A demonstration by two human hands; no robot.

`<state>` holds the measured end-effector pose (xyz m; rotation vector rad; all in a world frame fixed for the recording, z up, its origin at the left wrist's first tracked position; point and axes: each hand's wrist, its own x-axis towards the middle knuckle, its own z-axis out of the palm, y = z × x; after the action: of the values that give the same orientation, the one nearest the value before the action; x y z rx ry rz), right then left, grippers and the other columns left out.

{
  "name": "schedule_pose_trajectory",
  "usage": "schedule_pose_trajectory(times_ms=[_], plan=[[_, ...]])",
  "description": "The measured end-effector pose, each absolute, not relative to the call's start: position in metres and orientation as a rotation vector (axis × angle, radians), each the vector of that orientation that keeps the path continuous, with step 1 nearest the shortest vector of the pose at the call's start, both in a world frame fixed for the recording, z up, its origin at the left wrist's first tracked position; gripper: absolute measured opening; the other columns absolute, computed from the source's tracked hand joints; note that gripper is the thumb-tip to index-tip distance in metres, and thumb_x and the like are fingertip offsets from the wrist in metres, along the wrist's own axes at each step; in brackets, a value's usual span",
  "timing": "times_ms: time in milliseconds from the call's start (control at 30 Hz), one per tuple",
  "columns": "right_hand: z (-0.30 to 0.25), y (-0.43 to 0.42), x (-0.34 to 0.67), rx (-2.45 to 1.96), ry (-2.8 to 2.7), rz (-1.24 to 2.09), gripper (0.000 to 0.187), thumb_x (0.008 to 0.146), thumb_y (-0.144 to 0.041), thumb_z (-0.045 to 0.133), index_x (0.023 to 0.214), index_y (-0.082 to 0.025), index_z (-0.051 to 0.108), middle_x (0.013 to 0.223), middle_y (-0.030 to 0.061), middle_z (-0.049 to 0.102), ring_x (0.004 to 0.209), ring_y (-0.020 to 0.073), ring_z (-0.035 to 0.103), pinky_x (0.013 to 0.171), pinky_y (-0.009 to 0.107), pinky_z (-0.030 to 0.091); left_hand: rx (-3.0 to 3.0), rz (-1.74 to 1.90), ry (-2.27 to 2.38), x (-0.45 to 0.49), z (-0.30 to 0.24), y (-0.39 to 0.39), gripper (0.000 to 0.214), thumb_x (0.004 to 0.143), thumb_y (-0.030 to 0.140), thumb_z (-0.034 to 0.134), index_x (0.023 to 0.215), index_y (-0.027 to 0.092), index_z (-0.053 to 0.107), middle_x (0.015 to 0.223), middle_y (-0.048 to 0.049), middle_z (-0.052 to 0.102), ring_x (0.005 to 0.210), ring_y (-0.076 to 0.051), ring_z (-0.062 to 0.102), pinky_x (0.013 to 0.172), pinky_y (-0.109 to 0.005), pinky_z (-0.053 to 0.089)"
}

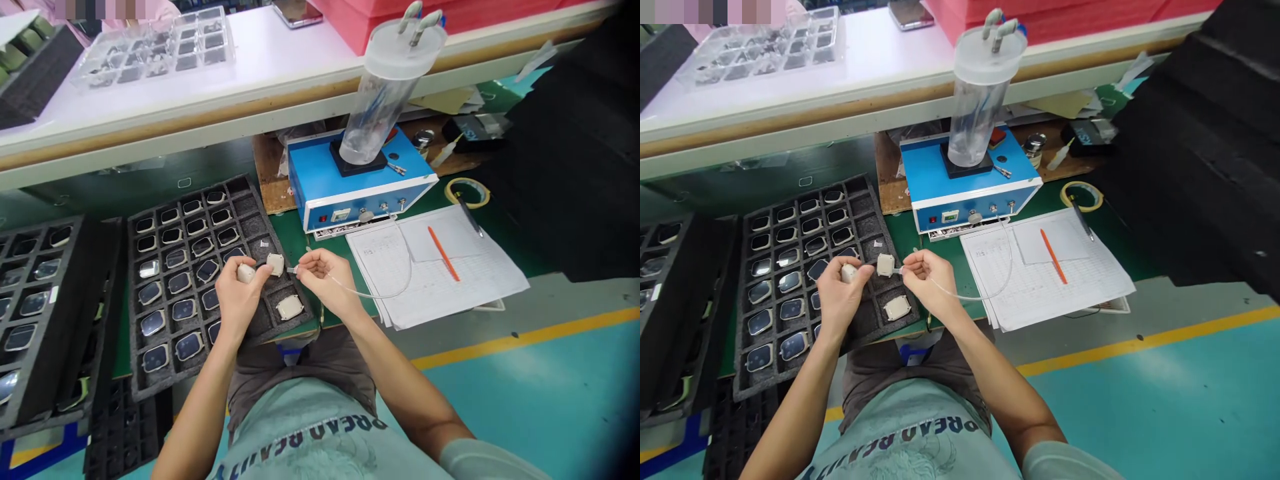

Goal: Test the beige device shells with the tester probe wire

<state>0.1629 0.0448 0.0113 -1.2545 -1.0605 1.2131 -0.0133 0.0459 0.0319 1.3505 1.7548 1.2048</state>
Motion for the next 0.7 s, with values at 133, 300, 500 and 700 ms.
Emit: schedule_pose_trajectory(times_ms=[133,300,500,700], plan=[[0.027,0.037,0.154,-1.181,-1.134,1.222,0.011,0.075,-0.028,0.072,0.081,-0.020,0.068,0.075,0.0020,0.072,0.069,0.0158,0.068,0.066,0.028,0.057,1.168,1.199,1.462,-0.006,0.029,0.045,0.045,0.096,0.066,0.046,0.097,0.022,0.058,0.063,0.0030,0.055,0.053,-0.015,0.053,0.050,-0.027,0.042],[0.032,0.039,0.151,-1.155,-1.170,1.206,0.006,0.077,-0.024,0.070,0.080,-0.021,0.066,0.075,0.0004,0.072,0.070,0.0152,0.069,0.066,0.027,0.057,1.109,1.261,1.352,0.002,0.028,0.042,0.040,0.093,0.061,0.061,0.101,0.022,0.056,0.070,0.0031,0.058,0.059,-0.013,0.057,0.056,-0.025,0.046],[0.028,0.041,0.151,-1.171,-1.181,1.178,0.004,0.076,-0.020,0.068,0.079,-0.021,0.067,0.075,-0.0003,0.072,0.069,0.0152,0.070,0.066,0.027,0.058,1.227,1.244,1.397,0.004,0.028,0.038,0.037,0.096,0.058,0.058,0.103,0.022,0.055,0.081,0.0004,0.061,0.064,-0.013,0.059,0.059,-0.025,0.049],[0.029,0.040,0.152,-1.206,-1.210,1.126,0.007,0.075,-0.017,0.066,0.079,-0.022,0.067,0.074,-0.0013,0.072,0.068,0.0148,0.069,0.065,0.027,0.057,1.385,1.238,1.529,0.006,0.029,0.031,0.029,0.100,0.051,0.055,0.106,0.023,0.057,0.093,-0.0009,0.060,0.070,-0.013,0.058,0.066,-0.026,0.050]])
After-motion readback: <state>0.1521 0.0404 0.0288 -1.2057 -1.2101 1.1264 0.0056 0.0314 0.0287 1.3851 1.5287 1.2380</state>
